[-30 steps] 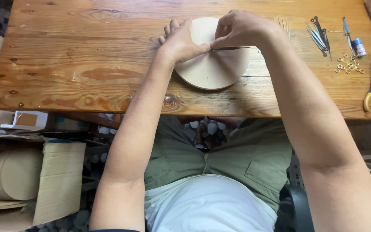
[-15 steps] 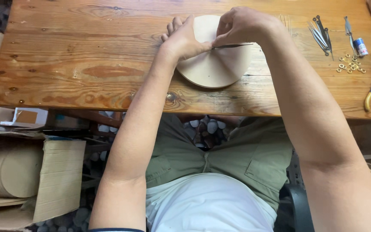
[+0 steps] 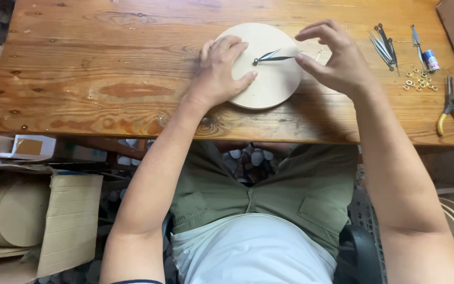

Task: The person assembles a clock mechanism on a round wooden board. They use pliers to secure a central metal piece, then insert and adjust the hour, minute, and second hands into the center hub.

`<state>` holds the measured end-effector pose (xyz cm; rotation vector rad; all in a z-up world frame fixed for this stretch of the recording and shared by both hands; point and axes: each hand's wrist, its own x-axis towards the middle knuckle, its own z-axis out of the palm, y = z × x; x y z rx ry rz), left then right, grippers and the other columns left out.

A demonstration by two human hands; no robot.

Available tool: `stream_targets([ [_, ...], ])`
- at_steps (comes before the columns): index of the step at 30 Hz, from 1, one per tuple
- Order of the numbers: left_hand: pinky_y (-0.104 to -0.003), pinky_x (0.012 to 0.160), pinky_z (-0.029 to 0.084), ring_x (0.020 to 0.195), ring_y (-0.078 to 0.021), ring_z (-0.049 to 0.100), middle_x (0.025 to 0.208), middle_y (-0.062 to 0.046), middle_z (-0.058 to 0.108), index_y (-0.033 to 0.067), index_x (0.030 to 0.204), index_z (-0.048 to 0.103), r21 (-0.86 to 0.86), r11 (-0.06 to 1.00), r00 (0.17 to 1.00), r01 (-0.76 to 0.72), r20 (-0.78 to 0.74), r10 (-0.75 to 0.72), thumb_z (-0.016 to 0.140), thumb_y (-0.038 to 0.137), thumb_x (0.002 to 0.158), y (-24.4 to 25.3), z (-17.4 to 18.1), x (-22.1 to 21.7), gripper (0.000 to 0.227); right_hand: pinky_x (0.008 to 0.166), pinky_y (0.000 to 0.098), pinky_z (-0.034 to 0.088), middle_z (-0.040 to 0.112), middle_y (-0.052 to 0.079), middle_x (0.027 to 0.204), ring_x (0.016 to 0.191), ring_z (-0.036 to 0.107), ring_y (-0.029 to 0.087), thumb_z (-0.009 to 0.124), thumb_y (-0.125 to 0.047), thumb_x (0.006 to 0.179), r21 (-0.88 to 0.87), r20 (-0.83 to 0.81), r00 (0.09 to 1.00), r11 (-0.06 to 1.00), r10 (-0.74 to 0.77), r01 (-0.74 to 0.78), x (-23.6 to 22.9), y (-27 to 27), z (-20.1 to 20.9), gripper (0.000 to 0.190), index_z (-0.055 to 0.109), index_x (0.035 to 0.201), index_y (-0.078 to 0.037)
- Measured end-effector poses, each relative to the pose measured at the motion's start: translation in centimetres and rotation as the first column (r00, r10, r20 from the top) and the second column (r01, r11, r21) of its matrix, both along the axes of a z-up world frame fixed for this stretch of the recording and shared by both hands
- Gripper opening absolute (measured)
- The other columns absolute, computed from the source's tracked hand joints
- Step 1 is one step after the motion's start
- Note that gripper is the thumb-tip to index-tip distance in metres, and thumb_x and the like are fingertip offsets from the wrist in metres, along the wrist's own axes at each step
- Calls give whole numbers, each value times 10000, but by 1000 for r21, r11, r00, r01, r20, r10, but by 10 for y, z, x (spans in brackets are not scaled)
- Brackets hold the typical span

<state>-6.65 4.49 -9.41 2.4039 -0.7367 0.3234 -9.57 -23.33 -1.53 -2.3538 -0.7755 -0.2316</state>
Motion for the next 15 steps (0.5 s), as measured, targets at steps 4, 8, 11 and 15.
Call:
stream_targets([
  [4,-596,1220,96,1369,-292,473,1424,-123,514,65,1427,541,78,996,995,41,-91,-34,712,589,891,-6,20,-3,769,1000,398,439,605,148,1275,1222,578,287,736,-135,1028,7,16,999,999,-35,35,-4,-3,-20,279,660,1272,-23],
  [8,-615,1207,-63,1535,-280,226,1631,-156,325,31,1567,310,177,972,968,152,-227,-110,602,850,787,-2,29,-3,1168,993,393,480,622,169,1211,1153,610,302,776,-124,1013,11,63,998,1000,-6,5,-5,-1,-31,249,686,1214,-7],
  [11,-621,1206,-40,1527,-301,234,1615,-154,334,25,1558,331,188,963,967,191,-206,-152,632,822,802,1,28,-2,1139,960,384,498,636,164,1183,1130,617,293,781,-115,1028,32,95,995,999,-8,5,-3,-3,-40,202,708,1183,-9],
  [15,-585,1218,-43,1516,-285,257,1614,-160,328,18,1545,379,195,958,959,208,-232,-161,584,835,812,1,40,-5,1117,934,350,487,625,135,1136,1093,613,262,788,-116,1047,99,85,994,994,-63,55,-3,-2,-42,138,730,1138,-28],
])
